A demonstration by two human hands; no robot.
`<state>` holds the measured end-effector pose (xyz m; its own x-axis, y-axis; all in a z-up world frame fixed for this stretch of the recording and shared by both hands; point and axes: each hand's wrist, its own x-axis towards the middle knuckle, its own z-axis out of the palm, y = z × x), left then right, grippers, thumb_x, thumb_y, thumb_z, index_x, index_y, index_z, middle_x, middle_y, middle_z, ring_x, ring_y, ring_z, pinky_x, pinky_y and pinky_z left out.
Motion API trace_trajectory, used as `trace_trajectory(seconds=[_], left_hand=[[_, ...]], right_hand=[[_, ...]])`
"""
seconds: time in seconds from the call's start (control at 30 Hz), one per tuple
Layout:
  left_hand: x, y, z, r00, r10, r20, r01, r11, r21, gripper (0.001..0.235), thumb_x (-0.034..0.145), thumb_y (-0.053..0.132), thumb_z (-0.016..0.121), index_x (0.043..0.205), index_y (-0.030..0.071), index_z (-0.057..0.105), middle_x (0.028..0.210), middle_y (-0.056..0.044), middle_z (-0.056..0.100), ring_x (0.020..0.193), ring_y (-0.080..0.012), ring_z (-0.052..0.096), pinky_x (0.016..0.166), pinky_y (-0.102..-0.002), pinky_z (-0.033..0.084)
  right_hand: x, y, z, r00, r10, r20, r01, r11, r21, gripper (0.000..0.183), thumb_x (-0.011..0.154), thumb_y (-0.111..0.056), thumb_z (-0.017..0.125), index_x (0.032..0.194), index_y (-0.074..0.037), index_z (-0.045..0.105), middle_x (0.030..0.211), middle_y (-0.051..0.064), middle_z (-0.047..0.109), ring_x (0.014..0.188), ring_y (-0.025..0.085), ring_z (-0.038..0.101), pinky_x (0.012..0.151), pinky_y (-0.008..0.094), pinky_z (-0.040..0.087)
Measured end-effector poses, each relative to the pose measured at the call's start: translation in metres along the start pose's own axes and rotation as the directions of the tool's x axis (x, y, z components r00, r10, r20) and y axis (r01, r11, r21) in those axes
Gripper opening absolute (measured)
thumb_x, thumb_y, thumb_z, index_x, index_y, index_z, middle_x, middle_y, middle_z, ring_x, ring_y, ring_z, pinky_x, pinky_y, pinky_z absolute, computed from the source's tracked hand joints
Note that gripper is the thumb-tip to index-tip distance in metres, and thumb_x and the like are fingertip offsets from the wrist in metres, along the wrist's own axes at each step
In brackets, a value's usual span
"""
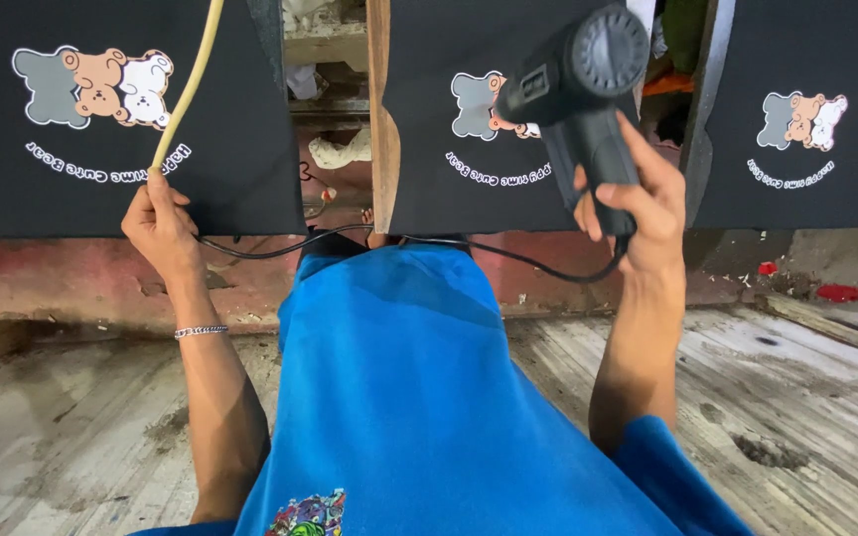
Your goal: Using a heat gun to dry ink on screen-printed fabric panels
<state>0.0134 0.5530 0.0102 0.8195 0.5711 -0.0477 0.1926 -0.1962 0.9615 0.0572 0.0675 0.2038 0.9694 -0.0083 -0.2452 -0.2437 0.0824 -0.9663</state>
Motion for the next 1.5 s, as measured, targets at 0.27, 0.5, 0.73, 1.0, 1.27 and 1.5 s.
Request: trace_trajectory(seconds=[0.27,0.5,0.73,1.0,1.27,1.5], left_hand=[[0.003,-0.005,0.000,1.000,-0.011,0.008,0.011,1.000,0.000,0.055,0.119,0.036,0.057,0.072,0.008,0.054,0.053,0.000,0.036,0.047,-0.0072,0.034,0.048,-0.025,0.031],[0.001,-0.007,-0.001,1.000,-0.025,0.004,0.025,1.000,0.007,0.053,0.117,0.036,0.062,0.073,0.008,0.054,0.054,0.001,0.036,0.047,-0.0068,0.033,0.046,-0.025,0.027],[0.003,-0.011,-0.002,1.000,-0.008,0.013,0.007,1.000,0.018,0.053,0.118,0.036,0.063,0.074,0.008,0.054,0.056,0.001,0.038,0.049,-0.0063,0.034,0.047,-0.024,0.028],[0.004,-0.019,-0.004,1.000,0.004,0.020,-0.004,1.000,-0.014,0.053,0.118,0.035,0.063,0.074,0.007,0.054,0.057,0.000,0.039,0.047,-0.0064,0.033,0.045,-0.025,0.026],[0.006,-0.017,-0.003,1.000,0.021,0.013,-0.021,1.000,-0.001,0.055,0.118,0.039,0.059,0.074,0.006,0.058,0.054,-0.001,0.040,0.046,-0.0083,0.036,0.047,-0.025,0.030],[0.004,-0.017,-0.003,0.998,0.057,0.027,-0.057,0.998,-0.010,0.053,0.120,0.035,0.057,0.077,0.005,0.059,0.054,0.000,0.037,0.047,-0.0081,0.035,0.048,-0.025,0.030]], right_hand=[[-0.016,0.007,-0.007,1.000,-0.014,0.004,0.014,0.999,0.043,0.079,0.082,0.000,0.054,0.160,0.002,0.040,0.088,0.028,0.055,0.044,0.024,0.046,0.049,0.033,0.040],[-0.025,0.018,-0.011,0.997,-0.030,0.074,0.021,0.994,0.110,0.078,0.084,0.000,0.053,0.160,0.003,0.038,0.091,0.033,0.055,0.045,0.024,0.046,0.053,0.034,0.044],[-0.035,0.013,-0.007,0.988,-0.038,0.150,0.028,0.997,0.065,0.082,0.084,-0.004,0.059,0.160,0.007,0.032,0.093,0.029,0.059,0.046,0.022,0.050,0.049,0.033,0.043],[-0.025,0.017,0.005,0.988,-0.071,0.140,0.065,0.997,0.052,0.078,0.086,-0.002,0.056,0.161,-0.001,0.037,0.097,0.030,0.058,0.048,0.025,0.049,0.053,0.035,0.044],[-0.020,0.023,0.022,0.976,-0.072,0.208,0.056,0.995,0.081,0.077,0.086,0.000,0.054,0.161,0.003,0.034,0.098,0.032,0.058,0.048,0.025,0.048,0.055,0.036,0.046],[-0.047,0.013,0.012,0.962,-0.045,0.268,0.041,0.999,0.018,0.083,0.082,0.000,0.055,0.161,0.006,0.030,0.091,0.035,0.057,0.047,0.023,0.050,0.056,0.035,0.047]])
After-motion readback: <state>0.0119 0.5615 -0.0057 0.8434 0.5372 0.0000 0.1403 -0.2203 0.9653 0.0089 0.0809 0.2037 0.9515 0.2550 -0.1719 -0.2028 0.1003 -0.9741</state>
